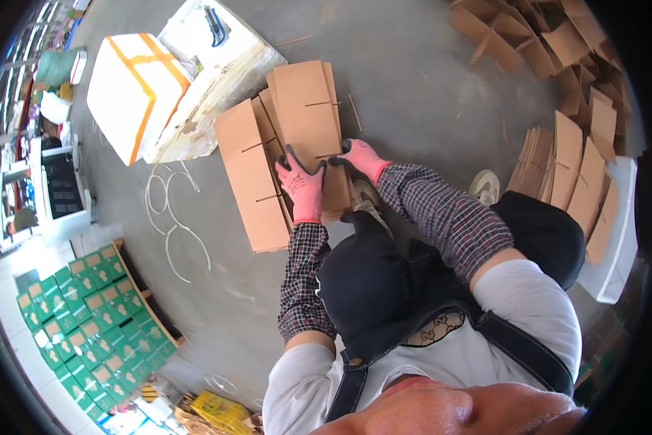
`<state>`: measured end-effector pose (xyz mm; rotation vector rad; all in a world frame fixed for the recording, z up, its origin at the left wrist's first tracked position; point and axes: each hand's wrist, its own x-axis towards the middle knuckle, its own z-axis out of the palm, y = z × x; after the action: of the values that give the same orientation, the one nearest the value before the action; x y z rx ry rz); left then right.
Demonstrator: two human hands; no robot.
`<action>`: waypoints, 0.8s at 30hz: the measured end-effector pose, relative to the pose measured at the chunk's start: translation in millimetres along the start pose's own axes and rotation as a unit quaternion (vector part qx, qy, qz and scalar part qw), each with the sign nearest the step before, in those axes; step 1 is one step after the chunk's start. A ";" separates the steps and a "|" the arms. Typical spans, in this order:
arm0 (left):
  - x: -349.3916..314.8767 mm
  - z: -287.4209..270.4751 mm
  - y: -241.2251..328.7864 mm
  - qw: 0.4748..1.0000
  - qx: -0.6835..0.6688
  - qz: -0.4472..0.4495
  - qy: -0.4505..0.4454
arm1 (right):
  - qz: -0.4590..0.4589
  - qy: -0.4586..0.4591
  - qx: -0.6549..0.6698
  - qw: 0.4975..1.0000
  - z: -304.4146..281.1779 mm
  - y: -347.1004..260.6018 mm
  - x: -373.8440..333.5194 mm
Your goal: The person assembles cardboard dividers by slotting precut cardboard strips together and then stacks the completed dividers.
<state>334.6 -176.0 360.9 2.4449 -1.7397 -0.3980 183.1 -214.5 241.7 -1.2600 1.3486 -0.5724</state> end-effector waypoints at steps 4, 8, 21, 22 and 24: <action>37.1 21.9 -51.8 0.969 -0.228 -0.057 -0.080 | -0.048 -0.080 0.193 0.977 -0.5 -5.9 -4.8; 25.7 45.4 -85.5 0.988 -0.118 -0.095 0.013 | -0.061 -0.040 0.200 0.977 30.4 -41.7 -25.3; 36.4 -83.5 -190.3 0.952 -0.272 -0.138 -0.028 | 0.043 0.072 -0.067 0.994 63.9 -44.5 -34.8; 37.4 -79.8 -190.5 0.906 -0.374 -0.122 -0.156 | 0.077 0.046 -0.163 0.983 76.2 -68.0 -47.8; 35.8 -67.0 -204.9 0.940 -0.297 -0.161 -0.050 | 0.082 -0.003 -0.234 0.969 96.5 -98.1 -49.4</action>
<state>550.7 -144.9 370.1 2.2586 -1.0213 -0.9387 293.7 -168.5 325.6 -1.5029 1.6226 -0.1323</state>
